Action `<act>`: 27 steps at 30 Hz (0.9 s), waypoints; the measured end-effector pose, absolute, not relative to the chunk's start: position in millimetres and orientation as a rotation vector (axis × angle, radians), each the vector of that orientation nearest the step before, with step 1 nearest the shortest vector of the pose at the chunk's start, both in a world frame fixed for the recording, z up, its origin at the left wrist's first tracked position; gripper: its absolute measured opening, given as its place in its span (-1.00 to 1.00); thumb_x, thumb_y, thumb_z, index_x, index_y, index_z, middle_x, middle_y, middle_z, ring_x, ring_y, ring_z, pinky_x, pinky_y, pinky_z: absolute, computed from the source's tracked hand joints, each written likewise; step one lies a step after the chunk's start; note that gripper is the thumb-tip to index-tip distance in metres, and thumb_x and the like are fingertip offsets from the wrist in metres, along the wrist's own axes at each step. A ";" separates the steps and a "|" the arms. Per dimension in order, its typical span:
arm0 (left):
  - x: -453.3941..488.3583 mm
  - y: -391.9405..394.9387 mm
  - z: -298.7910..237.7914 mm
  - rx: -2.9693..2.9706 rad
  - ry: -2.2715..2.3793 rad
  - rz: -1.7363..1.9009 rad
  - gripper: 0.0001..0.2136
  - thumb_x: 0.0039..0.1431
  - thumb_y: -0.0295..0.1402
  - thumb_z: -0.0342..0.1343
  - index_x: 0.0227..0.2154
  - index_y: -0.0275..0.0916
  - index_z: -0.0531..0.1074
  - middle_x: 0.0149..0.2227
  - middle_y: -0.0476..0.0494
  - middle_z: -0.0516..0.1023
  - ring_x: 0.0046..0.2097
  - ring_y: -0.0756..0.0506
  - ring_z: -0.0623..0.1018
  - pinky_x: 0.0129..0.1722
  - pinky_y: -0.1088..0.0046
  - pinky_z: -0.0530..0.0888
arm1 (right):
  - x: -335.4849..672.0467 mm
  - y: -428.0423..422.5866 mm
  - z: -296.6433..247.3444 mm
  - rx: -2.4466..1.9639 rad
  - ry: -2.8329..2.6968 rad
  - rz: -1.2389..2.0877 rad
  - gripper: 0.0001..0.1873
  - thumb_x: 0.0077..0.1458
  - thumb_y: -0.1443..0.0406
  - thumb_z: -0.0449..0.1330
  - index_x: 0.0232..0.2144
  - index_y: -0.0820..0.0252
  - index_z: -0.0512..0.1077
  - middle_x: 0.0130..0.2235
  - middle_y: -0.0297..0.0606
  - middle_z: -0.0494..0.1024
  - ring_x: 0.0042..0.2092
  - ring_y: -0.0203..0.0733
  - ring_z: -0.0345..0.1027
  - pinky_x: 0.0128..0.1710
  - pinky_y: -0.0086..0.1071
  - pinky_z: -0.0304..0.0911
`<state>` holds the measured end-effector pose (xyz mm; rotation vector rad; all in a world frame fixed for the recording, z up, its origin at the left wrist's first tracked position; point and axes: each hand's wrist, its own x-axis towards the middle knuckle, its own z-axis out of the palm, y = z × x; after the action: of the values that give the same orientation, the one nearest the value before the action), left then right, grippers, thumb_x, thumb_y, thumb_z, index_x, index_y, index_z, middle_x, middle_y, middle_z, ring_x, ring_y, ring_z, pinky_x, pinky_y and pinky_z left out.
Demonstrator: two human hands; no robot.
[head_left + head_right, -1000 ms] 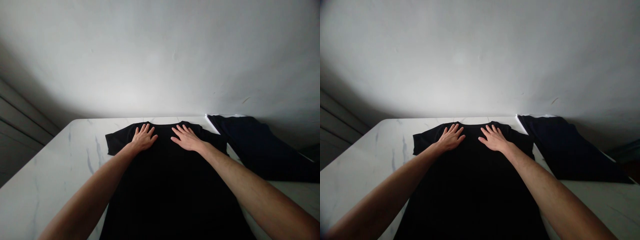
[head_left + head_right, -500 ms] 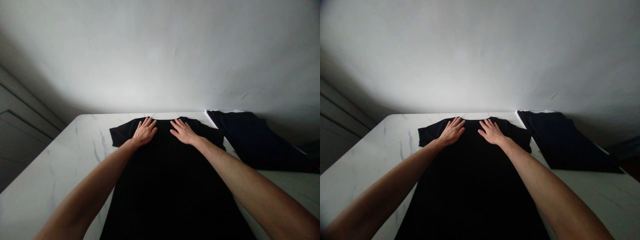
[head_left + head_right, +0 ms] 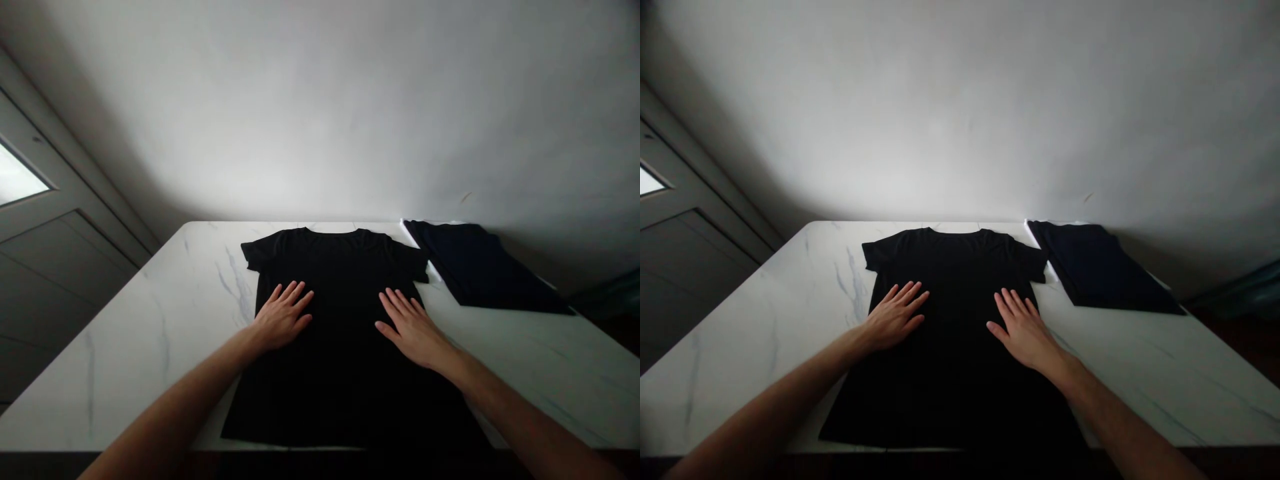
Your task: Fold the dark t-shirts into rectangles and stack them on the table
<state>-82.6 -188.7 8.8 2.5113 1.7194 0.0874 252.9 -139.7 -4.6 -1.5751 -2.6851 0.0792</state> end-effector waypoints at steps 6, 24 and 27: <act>-54.3 -226.7 19.8 2.629 1.536 0.153 -0.43 0.44 -0.06 -0.10 0.43 -0.06 0.04 0.48 -0.27 -0.04 0.47 -0.33 0.00 0.37 -0.16 0.05 | 257.5 -190.0 -6.4 -1.438 -2.657 0.060 -0.20 0.35 -0.14 -0.15 0.43 0.19 0.06 0.45 -0.06 0.03 0.47 0.09 -0.16 0.38 0.13 -0.04; -89.4 -395.9 5.5 2.698 1.809 0.149 -0.21 0.26 -0.08 0.18 0.45 -0.08 -0.04 0.42 -0.29 0.13 0.39 -0.34 0.25 0.28 0.06 0.37 | 373.4 -267.2 -80.3 -1.431 -2.475 -0.073 -0.15 0.19 -0.13 0.01 0.45 -0.23 -0.09 0.36 -0.23 0.29 0.30 0.29 0.25 0.16 0.31 0.27; -96.4 -405.7 1.9 2.855 1.844 0.183 -0.28 0.28 -0.03 0.15 0.41 -0.16 0.11 0.36 -0.30 0.28 0.32 -0.29 0.39 0.19 0.20 0.47 | 404.3 -267.4 -96.4 -1.452 -2.415 -0.132 -0.10 0.12 -0.11 0.06 0.44 -0.36 -0.19 0.34 -0.29 0.32 0.28 0.31 0.26 0.08 0.34 0.30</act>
<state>-96.4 -405.7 1.9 2.8555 1.8443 0.1828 404.3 -267.4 -96.4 -1.4518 -2.4146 -0.1317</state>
